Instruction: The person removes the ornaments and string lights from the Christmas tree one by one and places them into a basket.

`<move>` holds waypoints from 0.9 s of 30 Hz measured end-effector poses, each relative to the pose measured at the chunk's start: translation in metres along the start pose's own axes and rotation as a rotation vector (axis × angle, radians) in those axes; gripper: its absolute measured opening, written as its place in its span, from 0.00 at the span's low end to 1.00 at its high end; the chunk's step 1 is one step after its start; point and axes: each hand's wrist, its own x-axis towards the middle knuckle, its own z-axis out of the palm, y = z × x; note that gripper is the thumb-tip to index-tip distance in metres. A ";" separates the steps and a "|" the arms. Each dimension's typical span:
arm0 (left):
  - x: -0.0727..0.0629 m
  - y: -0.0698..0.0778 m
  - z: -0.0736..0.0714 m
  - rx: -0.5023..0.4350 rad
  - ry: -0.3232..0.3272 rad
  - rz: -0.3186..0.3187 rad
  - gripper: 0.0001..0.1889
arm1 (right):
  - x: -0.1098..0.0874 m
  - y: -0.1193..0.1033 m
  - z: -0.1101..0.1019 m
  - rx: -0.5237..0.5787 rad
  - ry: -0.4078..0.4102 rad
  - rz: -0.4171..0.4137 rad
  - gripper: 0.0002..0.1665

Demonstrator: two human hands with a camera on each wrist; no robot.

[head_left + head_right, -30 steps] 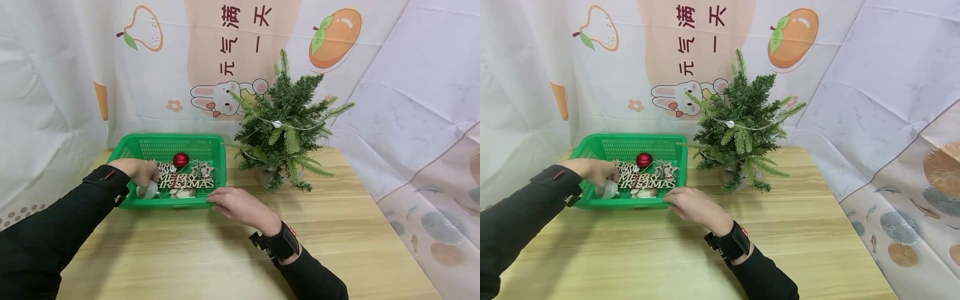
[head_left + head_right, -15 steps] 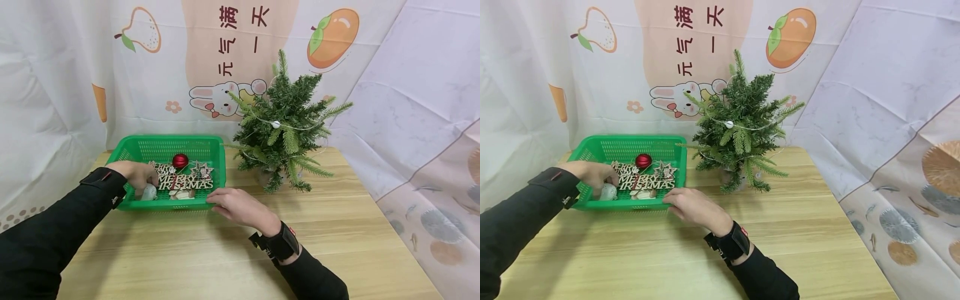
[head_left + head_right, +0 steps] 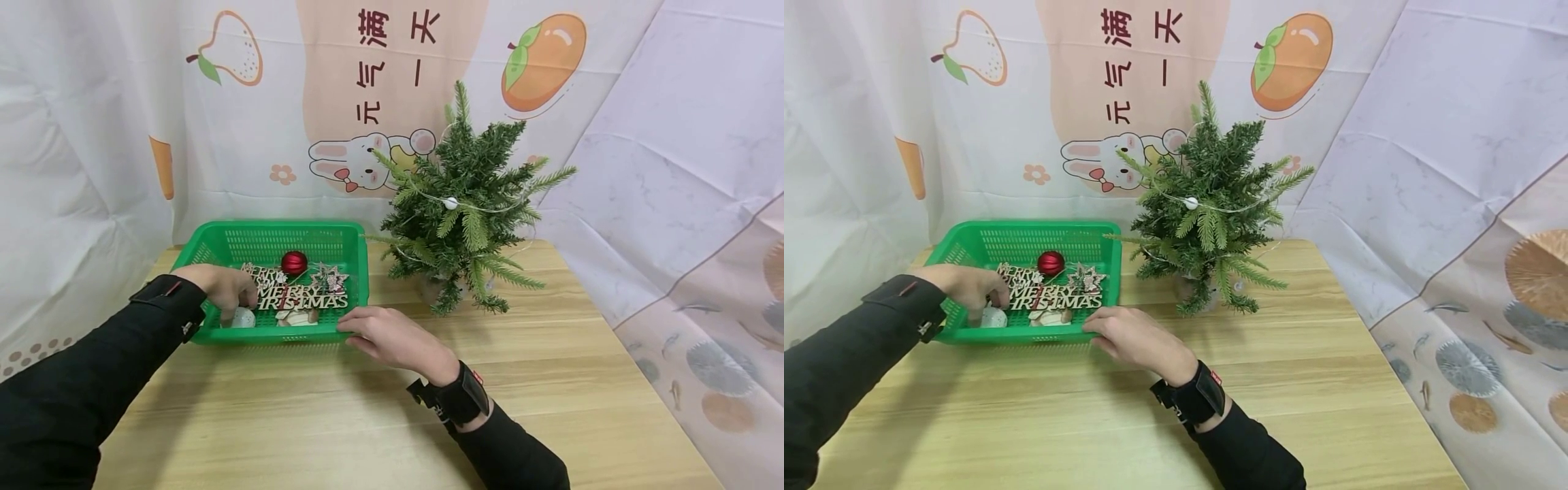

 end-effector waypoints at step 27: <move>0.000 0.012 -0.011 -0.030 0.117 0.118 0.11 | -0.001 -0.003 -0.001 0.002 -0.031 0.038 0.18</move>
